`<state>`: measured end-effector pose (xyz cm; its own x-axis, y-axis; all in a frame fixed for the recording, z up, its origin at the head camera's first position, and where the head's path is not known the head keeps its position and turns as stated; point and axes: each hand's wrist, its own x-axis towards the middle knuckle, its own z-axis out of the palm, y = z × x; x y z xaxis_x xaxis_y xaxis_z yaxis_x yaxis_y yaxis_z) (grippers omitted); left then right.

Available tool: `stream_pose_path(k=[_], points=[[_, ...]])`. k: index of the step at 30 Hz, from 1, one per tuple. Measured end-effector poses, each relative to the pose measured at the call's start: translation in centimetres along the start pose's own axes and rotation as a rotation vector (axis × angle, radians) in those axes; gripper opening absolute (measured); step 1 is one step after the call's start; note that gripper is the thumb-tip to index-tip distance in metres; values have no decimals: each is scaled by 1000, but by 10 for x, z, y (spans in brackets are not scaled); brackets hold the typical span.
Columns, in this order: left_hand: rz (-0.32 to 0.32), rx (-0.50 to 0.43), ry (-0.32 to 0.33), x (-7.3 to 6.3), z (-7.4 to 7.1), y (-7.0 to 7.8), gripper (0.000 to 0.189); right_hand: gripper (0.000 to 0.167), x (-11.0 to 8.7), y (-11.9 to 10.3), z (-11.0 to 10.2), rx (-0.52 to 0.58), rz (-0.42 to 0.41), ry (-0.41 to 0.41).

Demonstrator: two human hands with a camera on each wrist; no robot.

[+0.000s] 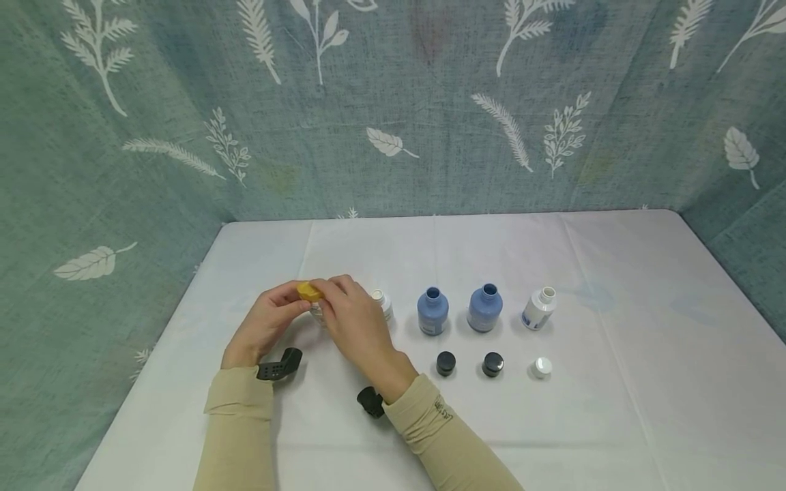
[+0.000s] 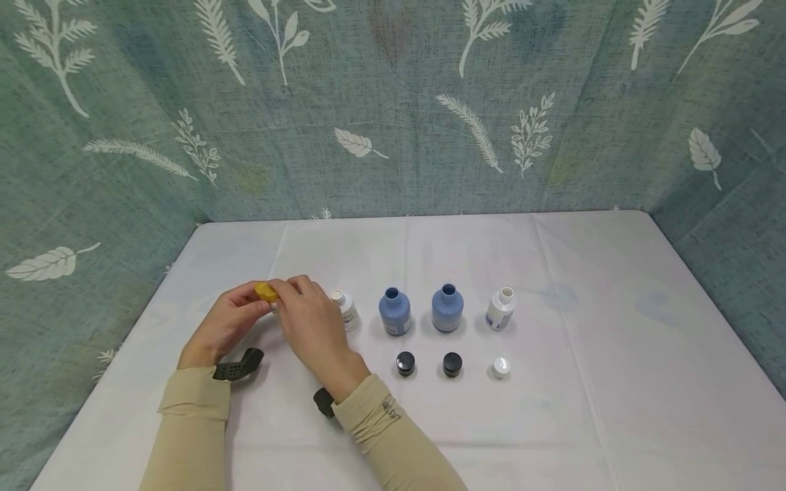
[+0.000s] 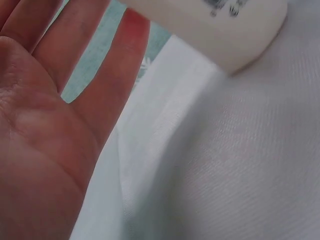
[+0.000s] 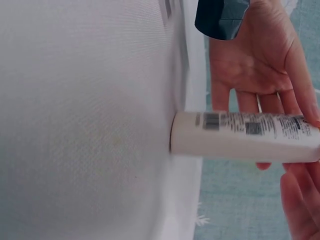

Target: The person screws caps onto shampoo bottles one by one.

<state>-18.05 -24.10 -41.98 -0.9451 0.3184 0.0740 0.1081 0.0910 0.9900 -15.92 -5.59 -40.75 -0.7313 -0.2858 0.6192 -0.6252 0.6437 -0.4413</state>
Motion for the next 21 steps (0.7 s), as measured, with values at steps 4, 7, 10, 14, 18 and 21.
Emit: stream_pose_path(k=[4, 7, 10, 14, 18, 21], points=[[17, -6, 10, -1, -2, 1, 24, 28, -1, 1, 2, 25, -4, 8], [14, 4, 21, -1, -5, -1, 25, 29, 0, 0, 2, 33, -16, 2], [9, 2, 30, 0, -10, -7, 26, 32, -1, -1, 1, 13, -34, -11], [12, 0, 34, 0, -15, -13, 28, 34, -1, -2, 2, -17, -56, -26], [9, -16, 24, -1, -15, -11, 27, 35, 0, -2, 3, -17, -66, -29], [2, -33, 17, -2, -14, -7, 27, 35, -1, -2, 3, -8, -67, -31]])
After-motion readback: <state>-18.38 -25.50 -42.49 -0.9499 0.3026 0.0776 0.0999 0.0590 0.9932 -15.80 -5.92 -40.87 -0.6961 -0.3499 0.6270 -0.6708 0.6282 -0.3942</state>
